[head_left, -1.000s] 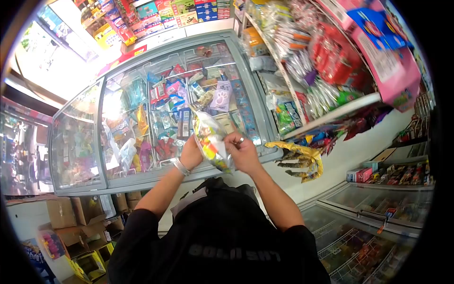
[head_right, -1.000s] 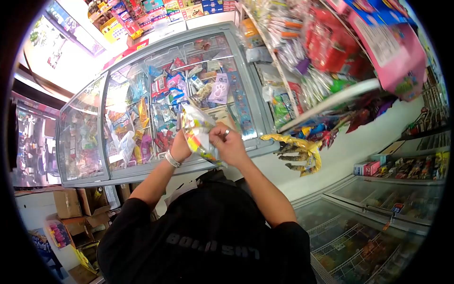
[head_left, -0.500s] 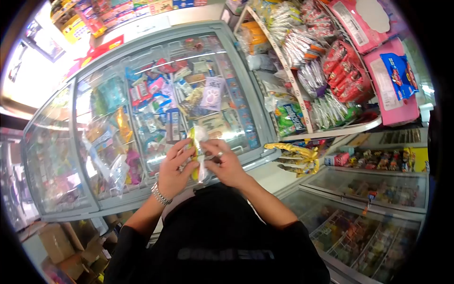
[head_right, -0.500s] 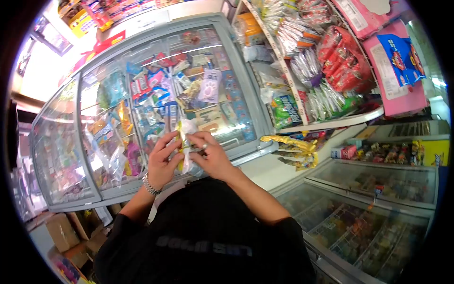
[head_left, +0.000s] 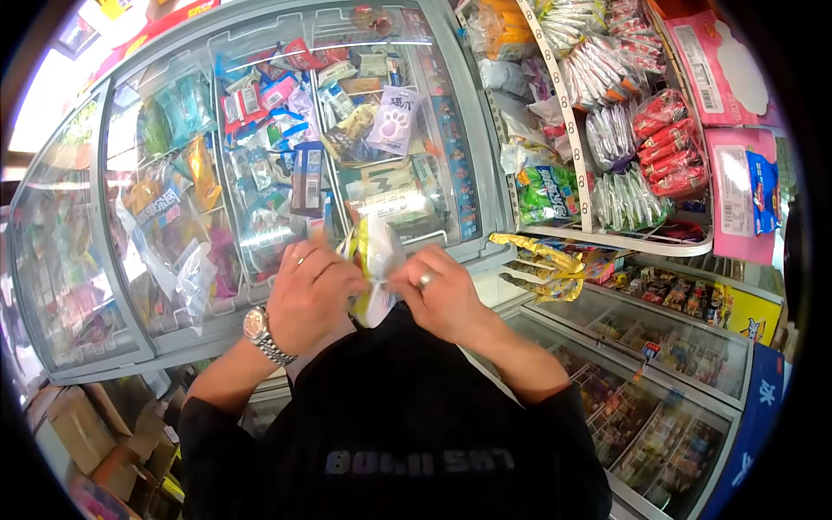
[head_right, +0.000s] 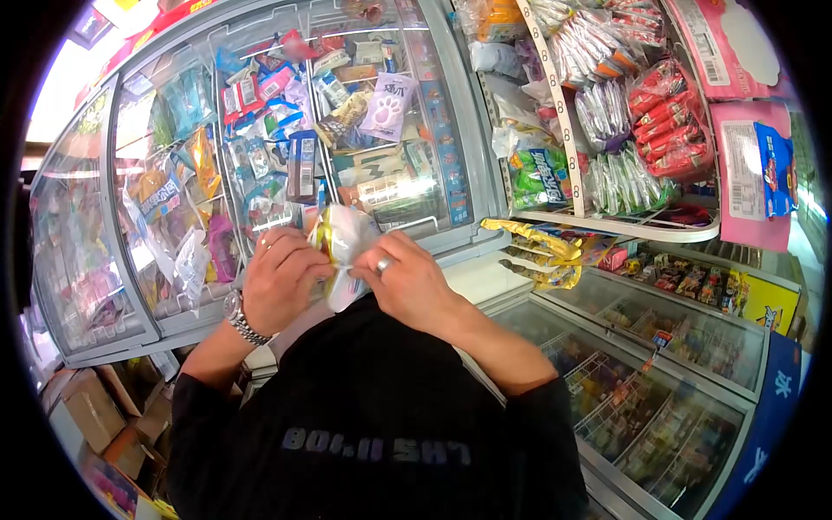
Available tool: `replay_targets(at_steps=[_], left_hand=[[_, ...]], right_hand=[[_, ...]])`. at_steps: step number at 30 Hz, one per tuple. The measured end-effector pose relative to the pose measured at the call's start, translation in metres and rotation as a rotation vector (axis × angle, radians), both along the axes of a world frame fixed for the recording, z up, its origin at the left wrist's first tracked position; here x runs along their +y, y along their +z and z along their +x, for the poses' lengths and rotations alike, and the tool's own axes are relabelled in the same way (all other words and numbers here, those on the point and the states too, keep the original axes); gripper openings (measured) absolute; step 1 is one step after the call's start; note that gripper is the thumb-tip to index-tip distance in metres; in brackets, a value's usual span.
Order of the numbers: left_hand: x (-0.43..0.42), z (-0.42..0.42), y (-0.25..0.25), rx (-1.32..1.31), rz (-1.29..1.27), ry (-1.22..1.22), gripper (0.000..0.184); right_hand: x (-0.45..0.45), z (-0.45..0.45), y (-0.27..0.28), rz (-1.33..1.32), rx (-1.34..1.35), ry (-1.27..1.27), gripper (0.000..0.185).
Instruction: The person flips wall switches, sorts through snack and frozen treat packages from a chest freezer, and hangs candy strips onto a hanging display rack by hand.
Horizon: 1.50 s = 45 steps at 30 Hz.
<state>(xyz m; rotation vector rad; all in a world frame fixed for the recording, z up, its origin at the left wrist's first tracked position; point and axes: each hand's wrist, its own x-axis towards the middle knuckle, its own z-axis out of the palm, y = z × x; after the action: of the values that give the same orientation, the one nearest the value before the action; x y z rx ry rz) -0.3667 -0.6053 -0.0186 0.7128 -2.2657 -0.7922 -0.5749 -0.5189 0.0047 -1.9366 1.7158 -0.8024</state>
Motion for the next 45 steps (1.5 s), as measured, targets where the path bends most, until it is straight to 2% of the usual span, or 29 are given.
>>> replay_targets(at_steps=[1, 3, 5, 6, 7, 8, 10, 11, 12, 13, 15, 17, 19, 20, 21, 23, 24, 25, 27, 28, 29, 30, 31, 32, 34, 38, 41, 43, 45], left_hand=[[-0.001, 0.015, -0.004, 0.0, 0.0, -0.012, 0.012], [-0.005, 0.043, -0.017, 0.001, 0.229, 0.166, 0.011], [0.001, 0.042, -0.026, 0.128, 0.457, 0.157, 0.006], [0.003, 0.033, -0.037, 0.139, 0.467, 0.101, 0.006], [0.002, 0.022, -0.051, 0.471, 0.62, 0.168, 0.005], [0.003, 0.015, -0.057, 0.791, 0.78, 0.243, 0.006], [0.0, 0.003, -0.051, 0.895, 0.83, 0.244, 0.006], [0.001, -0.002, -0.048, 0.998, 0.883, 0.287, 0.007], [-0.002, -0.005, -0.043, 0.902, 0.749, 0.287, 0.006], [0.0, -0.01, -0.039, 0.902, 0.734, 0.279, 0.006], [0.01, -0.022, -0.03, 0.589, 0.401, 0.242, 0.004], [0.021, -0.039, -0.034, 0.441, 0.302, 0.223, 0.009], [0.028, -0.051, -0.043, 0.266, 0.191, 0.137, 0.017], [0.029, -0.055, -0.047, 0.2, 0.153, 0.079, 0.021], [0.024, -0.051, -0.047, 0.194, 0.153, 0.095, 0.021], [0.008, -0.039, -0.047, -0.011, 0.039, 0.145, 0.026], [-0.005, -0.032, -0.045, -0.265, -0.275, 0.397, 0.038], [-0.018, -0.018, -0.068, -0.264, -0.277, 0.401, 0.038], [-0.038, 0.009, -0.127, -0.344, -0.04, 0.747, 0.045], [-0.04, 0.011, -0.129, -0.337, -0.04, 0.753, 0.045], [-0.038, 0.015, -0.129, -0.171, 0.418, 0.68, 0.046], [-0.038, 0.017, -0.126, 0.005, 0.866, 0.575, 0.047], [-0.04, 0.017, -0.123, 0.008, 0.864, 0.573, 0.047], [-0.038, 0.017, -0.12, 0.242, 0.946, 0.518, 0.04], [-0.034, 0.011, -0.083, 0.57, 1.122, 0.491, 0.018], [-0.048, 0.04, -0.075, 0.848, 1.171, 0.393, 0.011], [-0.071, 0.072, -0.065, 0.858, 0.744, 0.766, 0.013], [-0.084, 0.1, -0.042, 0.756, 0.617, 0.857, 0.013], [-0.102, 0.147, -0.053, 0.643, 0.455, 0.98, 0.016]], right_hand=[[0.003, -0.007, 0.004, 0.026, 0.028, 0.016, 0.011], [0.007, -0.032, 0.0, 0.089, -0.027, -0.134, 0.006], [0.023, -0.038, 0.0, 0.258, -0.28, -0.164, 0.004], [0.021, -0.036, -0.006, 0.294, -0.577, -0.239, 0.004], [0.014, -0.037, -0.014, 0.213, -0.729, -0.191, 0.006], [0.013, -0.036, -0.018, 0.206, -0.698, -0.149, 0.007], [0.01, -0.034, -0.014, 0.173, -0.658, -0.112, 0.007], [0.012, -0.029, -0.007, 0.137, -0.474, -0.132, 0.007], [0.013, -0.026, 0.0, 0.101, -0.29, -0.145, 0.007], [0.014, -0.022, 0.006, 0.085, -0.292, -0.144, 0.007], [0.015, -0.014, 0.014, -0.098, -0.349, -0.247, 0.01], [0.007, -0.005, -0.013, -0.148, -0.345, -0.163, 0.018], [-0.004, -0.003, -0.058, 0.163, -0.097, -0.184, 0.029], [-0.007, -0.012, -0.073, 0.134, -0.178, -0.101, 0.043], [-0.009, -0.015, -0.092, 0.138, -0.185, -0.085, 0.043], [-0.013, -0.017, -0.121, 0.235, -0.188, -0.223, 0.062], [-0.016, -0.019, -0.099, 0.412, -0.24, -0.201, 0.08], [-0.017, -0.018, -0.103, 0.409, -0.238, -0.198, 0.08], [-0.014, -0.016, -0.12, 0.366, -1.002, -0.271, 0.077], [-0.013, -0.013, -0.124, 0.517, -1.002, -0.401, 0.086], [-0.013, -0.013, -0.128, 0.518, -0.999, -0.398, 0.086], [-0.015, -0.011, -0.129, 0.539, -1.206, -0.361, 0.09], [-0.017, -0.011, -0.131, 0.555, -1.414, -0.321, 0.093], [-0.016, -0.012, -0.133, 0.699, -1.337, -0.384, 0.092], [-0.016, 0.001, -0.136, 0.631, -1.292, -0.432, 0.088], [-0.016, 0.001, -0.127, 0.429, -1.217, -0.46, 0.072], [-0.006, -0.022, -0.122, 0.32, -1.249, -0.474, 0.066], [0.002, -0.048, -0.122, 0.36, -1.197, -0.573, 0.067], [0.007, -0.071, -0.128, 0.318, -1.188, -0.646, 0.067]])
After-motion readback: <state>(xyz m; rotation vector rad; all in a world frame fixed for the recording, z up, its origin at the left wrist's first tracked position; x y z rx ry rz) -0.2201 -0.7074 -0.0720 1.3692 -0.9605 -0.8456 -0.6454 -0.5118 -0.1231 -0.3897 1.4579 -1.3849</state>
